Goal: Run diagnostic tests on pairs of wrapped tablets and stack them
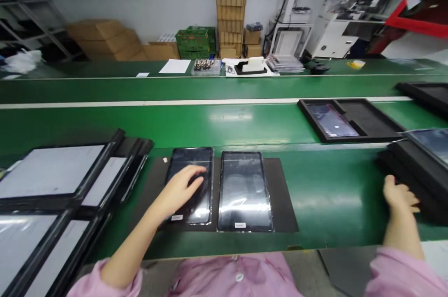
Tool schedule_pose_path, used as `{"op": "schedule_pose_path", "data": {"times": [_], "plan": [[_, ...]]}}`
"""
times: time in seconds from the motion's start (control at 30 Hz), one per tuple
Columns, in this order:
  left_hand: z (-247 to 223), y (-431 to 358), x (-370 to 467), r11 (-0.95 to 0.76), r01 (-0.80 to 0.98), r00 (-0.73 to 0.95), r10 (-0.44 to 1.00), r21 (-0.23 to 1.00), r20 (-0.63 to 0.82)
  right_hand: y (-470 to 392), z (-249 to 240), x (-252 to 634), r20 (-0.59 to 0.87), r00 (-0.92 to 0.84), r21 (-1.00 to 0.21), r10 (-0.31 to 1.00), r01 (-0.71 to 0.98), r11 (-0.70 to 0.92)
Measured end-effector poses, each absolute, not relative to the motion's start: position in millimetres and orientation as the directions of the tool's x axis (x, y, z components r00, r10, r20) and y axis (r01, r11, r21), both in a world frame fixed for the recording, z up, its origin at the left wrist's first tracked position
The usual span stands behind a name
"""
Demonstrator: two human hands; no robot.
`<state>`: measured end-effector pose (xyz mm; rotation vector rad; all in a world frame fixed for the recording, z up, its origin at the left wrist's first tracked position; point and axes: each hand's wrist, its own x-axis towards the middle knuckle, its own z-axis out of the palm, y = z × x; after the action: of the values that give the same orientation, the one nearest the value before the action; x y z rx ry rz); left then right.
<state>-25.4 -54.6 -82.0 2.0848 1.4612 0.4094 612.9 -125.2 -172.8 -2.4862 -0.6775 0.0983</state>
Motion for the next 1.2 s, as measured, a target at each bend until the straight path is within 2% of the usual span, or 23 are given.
{"op": "schedule_pose_path", "data": {"times": [0.07, 0.1, 0.17, 0.2, 0.23, 0.27, 0.33, 0.43, 0.6, 0.77, 0.87, 1.0, 1.1, 1.2], "plan": [[-89.3, -29.4, -20.6, -0.237, 0.862, 0.286, 0.957, 0.449, -0.044, -103.6, -157.0, 599.5, 0.005, 0.93, -0.573, 0.367, 0.303, -0.762], [-94.3, -16.9, -14.4, -0.216, 0.891, 0.255, 0.966, 0.399, -0.048, -92.9, -151.2, 579.5, 0.0, 0.925, -0.597, 0.379, 0.304, -0.742], [-105.6, 5.4, 0.9, -0.186, 0.921, 0.218, 0.974, 0.341, -0.056, -75.8, -147.0, 516.1, 0.14, 0.764, -0.65, 0.63, 0.551, -0.524], [-111.2, 14.4, 8.4, -0.181, 0.928, 0.211, 0.976, 0.325, -0.06, -70.4, -149.3, 477.2, 0.19, 0.565, -0.63, 0.803, 0.697, -0.342], [-116.4, 21.5, 15.1, -0.177, 0.936, 0.205, 0.977, 0.305, -0.062, -67.1, -154.4, 437.8, 0.216, 0.359, -0.598, 0.908, 0.784, -0.168], [-120.8, 26.6, 20.5, -0.174, 0.943, 0.2, 0.978, 0.283, -0.064, -65.6, -161.5, 400.8, 0.205, 0.25, -0.588, 0.946, 0.805, -0.085], [-127.2, 31.4, 27.2, -0.16, 0.957, 0.18, 0.982, 0.241, -0.061, -66.0, -178.4, 343.7, 0.156, 0.166, -0.579, 0.974, 0.814, -0.046], [-131.4, 29.5, 30.4, -0.134, 0.972, 0.144, 0.989, 0.191, -0.038, -69.6, -198.0, 310.2, 0.122, 0.183, -0.566, 0.976, 0.82, -0.083], [-134.2, 27.6, 38.2, -0.124, 0.976, 0.131, 0.991, 0.18, -0.033, -69.8, -204.1, 321.5, 0.142, 0.243, -0.588, 0.96, 0.801, -0.115], [-126.0, 31.0, 27.5, -0.13, 0.959, 0.157, 0.983, 0.251, -0.091, -70.6, -206.2, 330.2, 0.158, 0.211, -0.605, 0.965, 0.792, -0.074], [-115.4, 8.7, -12.1, -0.114, 0.945, 0.151, 0.983, 0.306, -0.101, -91.2, -216.9, 345.3, 0.169, 0.251, -0.686, 0.953, 0.724, -0.07], [-121.4, -48.9, -79.0, 0.103, 0.949, -0.087, 0.994, 0.299, -0.065, -136.8, -234.6, 368.4, 0.089, 0.314, -0.831, 0.945, 0.547, -0.103], [-141.9, -82.6, -107.1, 0.319, 0.875, -0.34, 0.94, 0.365, -0.008, -159.1, -239.6, 372.5, 0.102, 0.296, -0.845, 0.95, 0.529, -0.074], [-160.6, -99.8, -113.1, 0.373, 0.841, -0.415, 0.91, 0.392, 0.024, -162.2, -239.0, 370.1, 0.128, 0.298, -0.852, 0.946, 0.522, -0.049]]}}
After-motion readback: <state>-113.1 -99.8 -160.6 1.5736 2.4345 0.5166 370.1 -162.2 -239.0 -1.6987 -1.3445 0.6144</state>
